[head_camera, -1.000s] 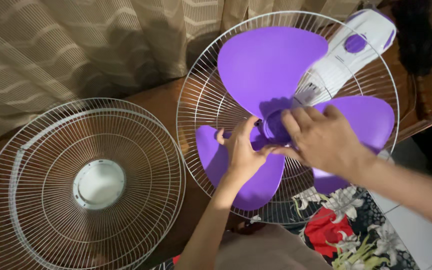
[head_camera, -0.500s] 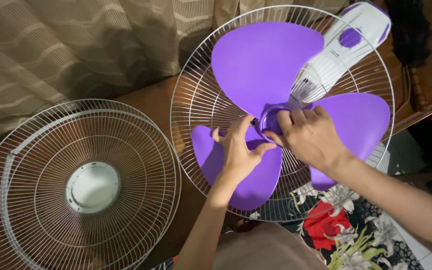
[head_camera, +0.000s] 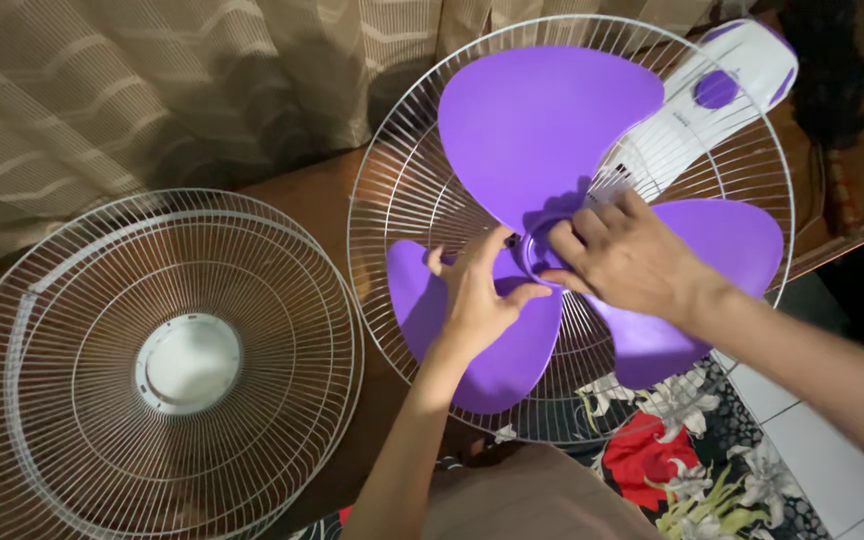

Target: The person assembles a purple and white table fan by hand. They first secure the fan blades to the motor hub, then attach the front wire cage, aligning and pressing it into place until it is fully secured.

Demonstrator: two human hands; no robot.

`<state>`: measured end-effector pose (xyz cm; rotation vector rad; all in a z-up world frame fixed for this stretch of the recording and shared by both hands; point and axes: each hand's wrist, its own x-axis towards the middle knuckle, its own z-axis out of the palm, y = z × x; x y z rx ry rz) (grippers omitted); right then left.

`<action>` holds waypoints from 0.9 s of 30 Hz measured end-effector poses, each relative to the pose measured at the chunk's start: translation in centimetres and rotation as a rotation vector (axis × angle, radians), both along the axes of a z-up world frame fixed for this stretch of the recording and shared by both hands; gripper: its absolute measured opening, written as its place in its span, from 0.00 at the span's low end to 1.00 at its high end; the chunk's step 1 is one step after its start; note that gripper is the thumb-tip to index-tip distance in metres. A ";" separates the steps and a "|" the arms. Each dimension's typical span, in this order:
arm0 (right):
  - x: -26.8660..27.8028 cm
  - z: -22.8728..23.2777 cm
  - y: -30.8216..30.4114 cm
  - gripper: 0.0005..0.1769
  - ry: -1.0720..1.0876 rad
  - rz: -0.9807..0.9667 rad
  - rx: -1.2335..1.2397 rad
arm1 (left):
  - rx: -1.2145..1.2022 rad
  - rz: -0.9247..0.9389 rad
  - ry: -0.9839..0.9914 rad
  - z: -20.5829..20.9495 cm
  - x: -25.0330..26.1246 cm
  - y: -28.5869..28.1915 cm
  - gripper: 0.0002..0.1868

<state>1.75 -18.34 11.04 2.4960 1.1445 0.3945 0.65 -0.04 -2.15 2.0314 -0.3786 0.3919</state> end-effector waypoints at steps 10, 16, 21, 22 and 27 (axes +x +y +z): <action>-7.2 -1.2 -9.4 0.37 -0.361 -0.861 0.784 | 0.066 -0.098 0.063 0.7 2.0 1.1 0.45; -7.1 -8.9 -11.5 0.22 0.103 -0.885 1.555 | 0.085 -0.168 0.132 2.5 3.3 1.9 0.45; -7.7 -14.0 -9.3 0.16 -0.007 -0.582 1.818 | 0.165 -0.211 0.135 5.0 4.6 2.8 0.44; -7.7 -14.7 -8.9 0.16 -0.021 -0.599 1.826 | 0.177 -0.208 0.139 5.5 4.7 2.9 0.44; -6.8 -17.2 -6.7 0.17 -0.155 -0.653 1.776 | 0.122 -0.207 0.138 7.3 3.8 4.1 0.38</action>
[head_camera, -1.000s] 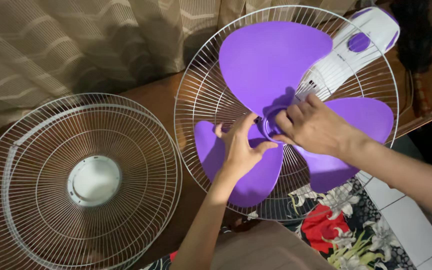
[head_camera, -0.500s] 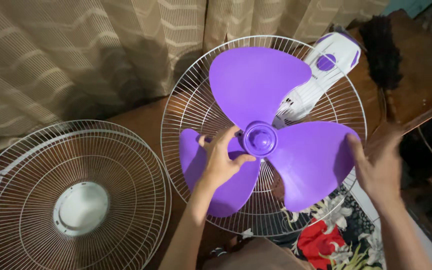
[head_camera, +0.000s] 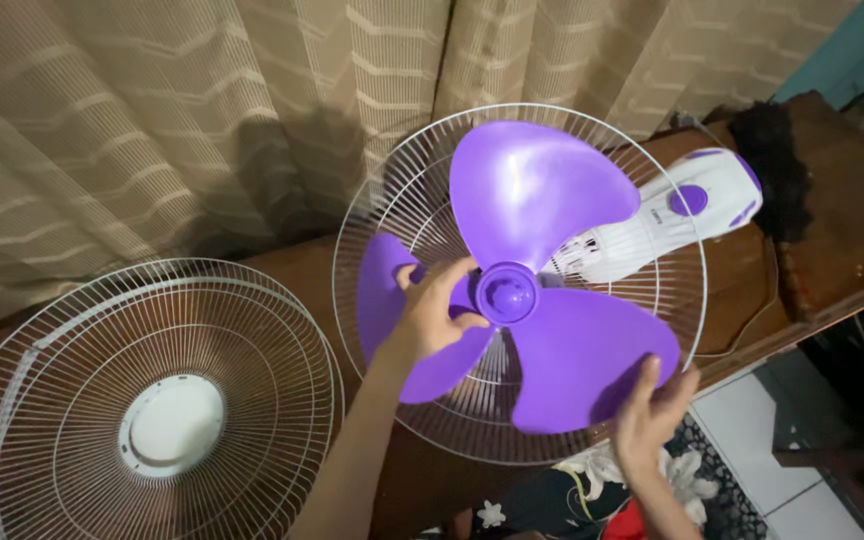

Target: The person assembles a purple and white table fan by hand. They first secure the fan blades to the motor hub, then attach the front wire cage, aligning and pressing it into place until it is fully secured.

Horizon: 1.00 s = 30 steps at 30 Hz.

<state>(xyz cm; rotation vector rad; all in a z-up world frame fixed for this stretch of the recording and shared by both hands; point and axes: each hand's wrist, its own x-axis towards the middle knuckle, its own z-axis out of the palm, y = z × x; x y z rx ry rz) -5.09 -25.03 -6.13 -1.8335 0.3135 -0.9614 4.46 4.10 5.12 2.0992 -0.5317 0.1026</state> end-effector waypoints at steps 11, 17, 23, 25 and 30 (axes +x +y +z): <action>0.6 -3.1 2.9 0.26 0.016 0.078 0.211 | 0.133 0.106 -0.127 -3.3 2.5 -1.2 0.43; -1.0 0.3 0.9 0.35 -0.213 0.209 0.043 | 0.053 0.281 -0.274 -4.9 -1.1 -2.0 0.43; -0.9 6.2 -2.4 0.37 -0.073 0.049 -0.617 | 0.104 0.413 -0.240 -6.2 -3.1 -3.3 0.44; 0.6 7.1 -2.5 0.38 0.020 0.088 -0.693 | 0.112 0.432 -0.232 -6.3 -3.6 -3.5 0.42; 1.5 7.5 -1.2 0.41 0.152 0.211 -0.698 | 0.109 0.485 -0.319 -6.1 -6.4 -3.2 0.31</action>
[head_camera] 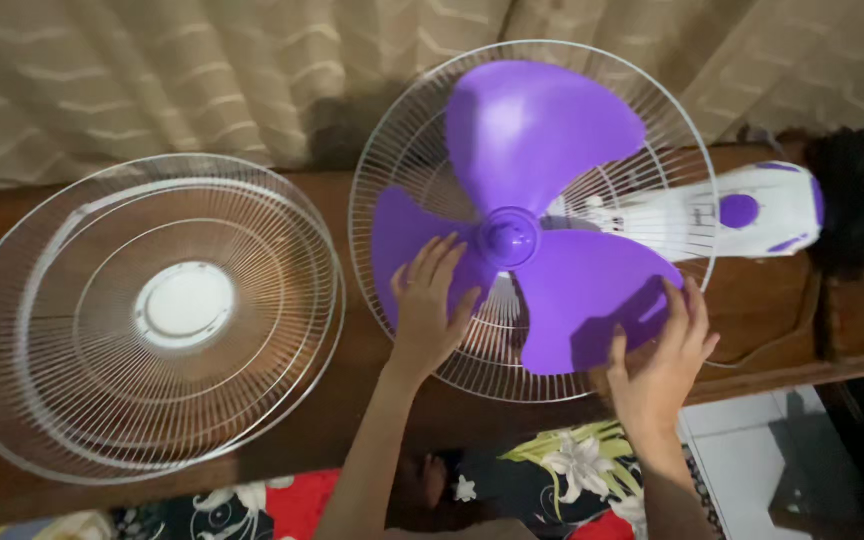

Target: The person assembles a purple and white table fan by hand. They first secure the fan blades to the motor hub, then attach the front wire cage, aligning and pressing it into place until it is fully secured.

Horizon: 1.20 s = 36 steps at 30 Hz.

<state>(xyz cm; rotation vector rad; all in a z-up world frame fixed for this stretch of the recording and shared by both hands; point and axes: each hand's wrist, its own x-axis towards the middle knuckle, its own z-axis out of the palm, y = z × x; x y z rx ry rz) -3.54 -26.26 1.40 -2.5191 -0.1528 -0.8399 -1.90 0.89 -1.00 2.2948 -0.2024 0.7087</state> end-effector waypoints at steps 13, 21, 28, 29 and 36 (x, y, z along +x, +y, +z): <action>-4.9 -0.1 14.4 0.32 0.054 0.704 0.299 | 0.267 0.485 0.332 0.5 -19.9 15.4 0.42; -4.6 -3.9 27.7 0.26 -0.262 1.040 -0.447 | 0.502 0.577 0.272 -3.1 -24.9 21.3 0.19; -1.0 -3.4 31.9 0.03 -0.109 1.108 -0.454 | 0.408 0.585 0.010 0.8 -23.2 23.4 0.11; -0.6 -2.2 32.0 0.06 -0.051 1.138 -0.330 | 0.361 0.596 -0.147 1.8 -22.9 23.5 0.17; 0.3 9.1 28.2 0.15 0.101 1.145 0.405 | -0.138 0.833 -0.440 4.9 -22.5 25.6 0.41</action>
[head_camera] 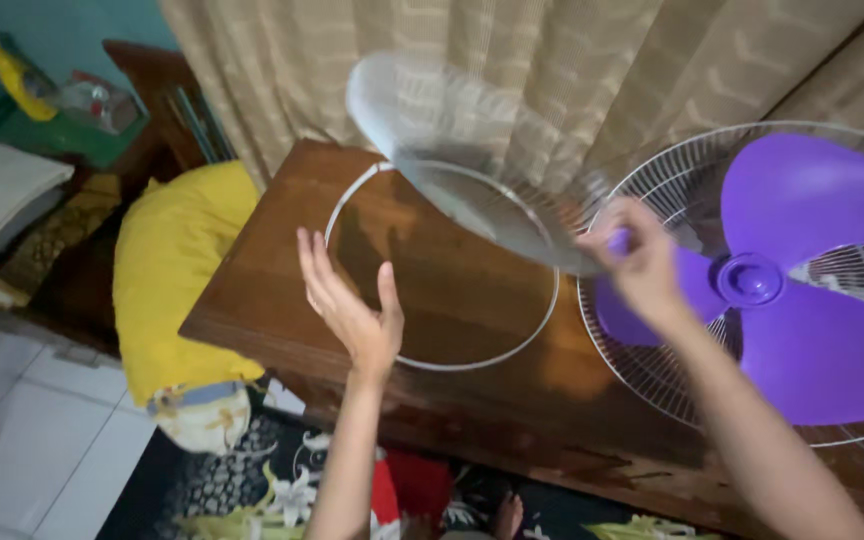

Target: The person assembles a purple and white table fan by hand. They first secure the fan blades to the motor hub, then attach the front wire cage, aligning and pressing it into place until it is fully secured.

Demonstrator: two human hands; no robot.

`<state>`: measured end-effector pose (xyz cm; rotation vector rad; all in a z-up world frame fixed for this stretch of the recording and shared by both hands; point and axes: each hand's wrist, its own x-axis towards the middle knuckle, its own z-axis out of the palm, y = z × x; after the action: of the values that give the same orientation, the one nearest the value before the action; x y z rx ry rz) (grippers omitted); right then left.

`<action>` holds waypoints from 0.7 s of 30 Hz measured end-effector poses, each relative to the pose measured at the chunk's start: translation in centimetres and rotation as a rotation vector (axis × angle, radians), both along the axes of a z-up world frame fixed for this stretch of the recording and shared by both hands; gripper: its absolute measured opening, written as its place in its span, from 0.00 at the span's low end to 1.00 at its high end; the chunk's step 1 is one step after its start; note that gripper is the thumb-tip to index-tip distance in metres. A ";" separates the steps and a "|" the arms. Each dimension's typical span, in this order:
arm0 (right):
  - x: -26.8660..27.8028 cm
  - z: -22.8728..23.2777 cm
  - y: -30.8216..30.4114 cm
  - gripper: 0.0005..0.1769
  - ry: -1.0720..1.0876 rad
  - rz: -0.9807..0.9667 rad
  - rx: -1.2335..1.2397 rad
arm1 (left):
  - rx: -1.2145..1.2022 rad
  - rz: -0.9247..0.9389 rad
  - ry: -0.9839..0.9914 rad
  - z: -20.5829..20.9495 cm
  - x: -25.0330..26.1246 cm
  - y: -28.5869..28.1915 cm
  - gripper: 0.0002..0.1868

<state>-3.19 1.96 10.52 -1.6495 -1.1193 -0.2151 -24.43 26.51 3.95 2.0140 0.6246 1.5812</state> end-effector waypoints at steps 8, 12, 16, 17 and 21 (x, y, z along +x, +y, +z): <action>1.6 3.5 -12.6 0.11 0.552 0.103 0.483 | -0.600 -0.446 0.134 -5.5 7.9 2.4 0.44; -1.6 1.9 -19.1 0.04 0.620 0.077 0.561 | -1.353 -0.855 -0.074 -8.9 12.7 2.1 0.41; -4.3 2.1 -25.6 0.10 0.557 0.052 0.443 | -1.333 -1.282 -0.217 -10.7 15.3 -0.3 0.41; -4.5 2.2 -26.9 0.11 0.519 -0.017 0.389 | -1.323 -1.379 -0.233 -10.7 15.9 -1.2 0.41; -5.6 1.9 -31.4 0.16 0.379 -0.353 0.185 | -1.379 -1.198 0.260 -9.7 15.5 -6.4 0.42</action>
<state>-8.80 -29.49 12.44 -1.6270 -0.5061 -0.2138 -8.92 20.14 -5.76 1.0083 0.2722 0.0027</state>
